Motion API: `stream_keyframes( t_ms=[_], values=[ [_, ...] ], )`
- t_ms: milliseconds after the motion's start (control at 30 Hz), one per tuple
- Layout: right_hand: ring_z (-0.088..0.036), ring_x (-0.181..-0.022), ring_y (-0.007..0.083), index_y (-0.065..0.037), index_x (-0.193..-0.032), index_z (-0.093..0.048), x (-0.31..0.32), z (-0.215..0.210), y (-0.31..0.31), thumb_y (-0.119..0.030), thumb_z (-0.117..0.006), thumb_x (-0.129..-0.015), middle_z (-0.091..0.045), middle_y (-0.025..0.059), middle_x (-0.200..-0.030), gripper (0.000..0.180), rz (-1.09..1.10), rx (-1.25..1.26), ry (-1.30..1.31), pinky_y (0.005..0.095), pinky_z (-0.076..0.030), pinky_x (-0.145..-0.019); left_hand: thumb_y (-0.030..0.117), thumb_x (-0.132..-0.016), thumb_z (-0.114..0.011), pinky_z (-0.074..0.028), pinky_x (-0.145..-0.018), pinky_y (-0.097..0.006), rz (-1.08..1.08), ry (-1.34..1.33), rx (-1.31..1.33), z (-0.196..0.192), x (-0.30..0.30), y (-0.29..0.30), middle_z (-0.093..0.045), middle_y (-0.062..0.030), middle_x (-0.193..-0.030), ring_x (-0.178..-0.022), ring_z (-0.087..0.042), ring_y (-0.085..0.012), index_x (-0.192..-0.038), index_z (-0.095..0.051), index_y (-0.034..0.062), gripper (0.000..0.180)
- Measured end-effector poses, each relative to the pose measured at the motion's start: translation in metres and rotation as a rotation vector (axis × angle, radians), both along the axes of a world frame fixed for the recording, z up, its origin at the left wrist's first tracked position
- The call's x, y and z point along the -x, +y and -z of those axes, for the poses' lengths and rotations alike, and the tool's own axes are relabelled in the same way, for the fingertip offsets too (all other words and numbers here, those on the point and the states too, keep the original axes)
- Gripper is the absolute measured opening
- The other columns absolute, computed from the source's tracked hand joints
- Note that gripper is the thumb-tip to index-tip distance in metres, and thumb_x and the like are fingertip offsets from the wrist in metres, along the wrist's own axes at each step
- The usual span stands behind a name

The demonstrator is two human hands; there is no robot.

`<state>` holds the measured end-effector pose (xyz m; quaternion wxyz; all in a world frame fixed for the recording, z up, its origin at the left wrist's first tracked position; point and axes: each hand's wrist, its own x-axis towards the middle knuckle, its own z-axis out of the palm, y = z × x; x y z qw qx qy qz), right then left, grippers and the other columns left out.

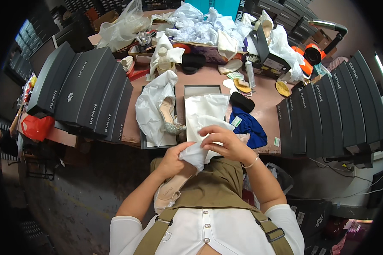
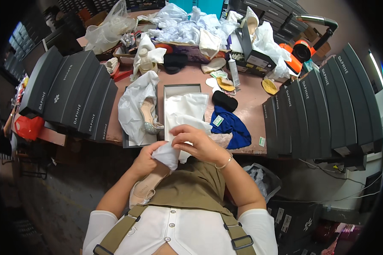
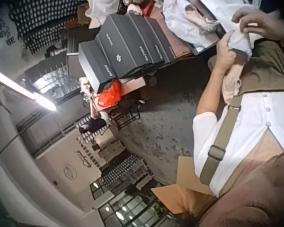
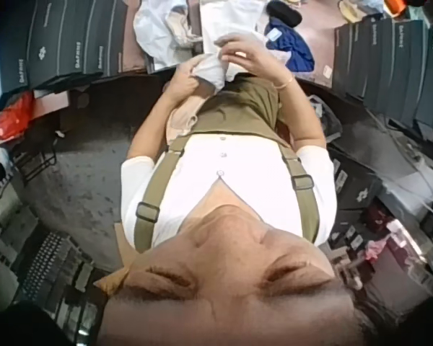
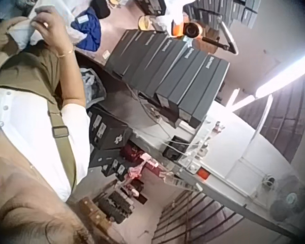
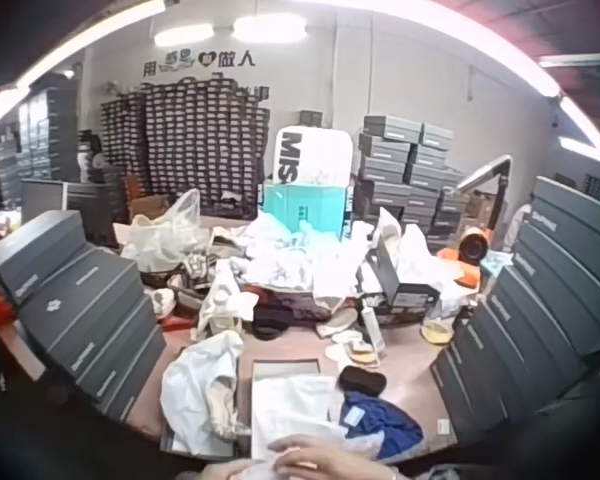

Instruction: Inspecting, wrapping with protective paper, and placing high-heeled shoes into a shoebox.

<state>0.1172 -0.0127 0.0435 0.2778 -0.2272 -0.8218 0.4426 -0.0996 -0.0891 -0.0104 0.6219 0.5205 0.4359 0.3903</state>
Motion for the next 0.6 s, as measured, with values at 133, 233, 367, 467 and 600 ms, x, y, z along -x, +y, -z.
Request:
stream_keyframes(
  t_ms=[133,233,367,467,600],
  values=[
    [-0.061,-0.089,0.0189,-0.001,-0.097,-0.063,0.005,0.024,-0.010,-0.010,-0.061,-0.090,-0.064,0.0083,-0.096,0.011,0.086,0.308,-0.201,0.0308,-0.050,-0.074,-0.006,-0.075,-0.061,-0.044,-0.092,-0.026,-0.043,-0.068,0.150,0.014,-0.010,-0.025,-0.061,-0.0052,-0.115,-0.104,-0.057,-0.0114,-0.128,-0.052,-0.0005,0.054],
    [-0.060,-0.094,0.0160,0.001,-0.108,-0.059,0.010,0.041,-0.018,-0.007,-0.058,-0.092,-0.062,0.0084,-0.105,0.018,0.210,0.616,-0.080,0.0291,-0.050,-0.076,-0.008,-0.077,-0.056,-0.044,-0.092,-0.025,-0.101,-0.166,0.226,0.030,-0.006,-0.031,-0.060,-0.0046,-0.117,-0.104,-0.056,-0.0107,-0.130,-0.050,-0.0005,0.054],
    [-0.056,-0.111,0.0209,-0.003,-0.143,-0.031,0.026,0.040,-0.030,-0.008,-0.065,-0.085,-0.046,0.0130,-0.135,0.067,0.246,0.430,0.105,0.0340,-0.051,-0.085,-0.010,-0.077,-0.052,-0.044,-0.092,-0.026,-0.337,-0.227,0.162,0.025,0.008,0.000,-0.060,-0.0060,-0.116,-0.105,-0.056,-0.0120,-0.128,-0.051,-0.0013,0.052],
    [-0.058,-0.108,0.0330,-0.007,-0.142,-0.035,0.057,0.028,-0.029,0.002,-0.063,-0.077,-0.049,0.0204,-0.129,0.071,0.386,-0.068,-0.035,0.0371,-0.050,-0.085,-0.012,-0.077,-0.050,-0.042,-0.096,-0.028,-0.432,-0.179,0.025,0.018,0.004,0.020,-0.055,-0.0094,-0.124,-0.113,-0.052,-0.0153,-0.134,-0.044,-0.0014,0.058],
    [-0.059,-0.099,0.0393,-0.005,-0.137,-0.042,0.072,0.033,-0.016,0.010,-0.058,-0.069,-0.054,0.0203,-0.121,0.072,0.497,-0.407,-0.017,0.0403,-0.051,-0.083,-0.013,-0.076,-0.046,-0.039,-0.100,-0.030,-0.536,-0.129,-0.212,0.003,-0.019,0.024,-0.048,-0.0116,-0.132,-0.119,-0.047,-0.0181,-0.139,-0.036,-0.0011,0.065]
  ],
)
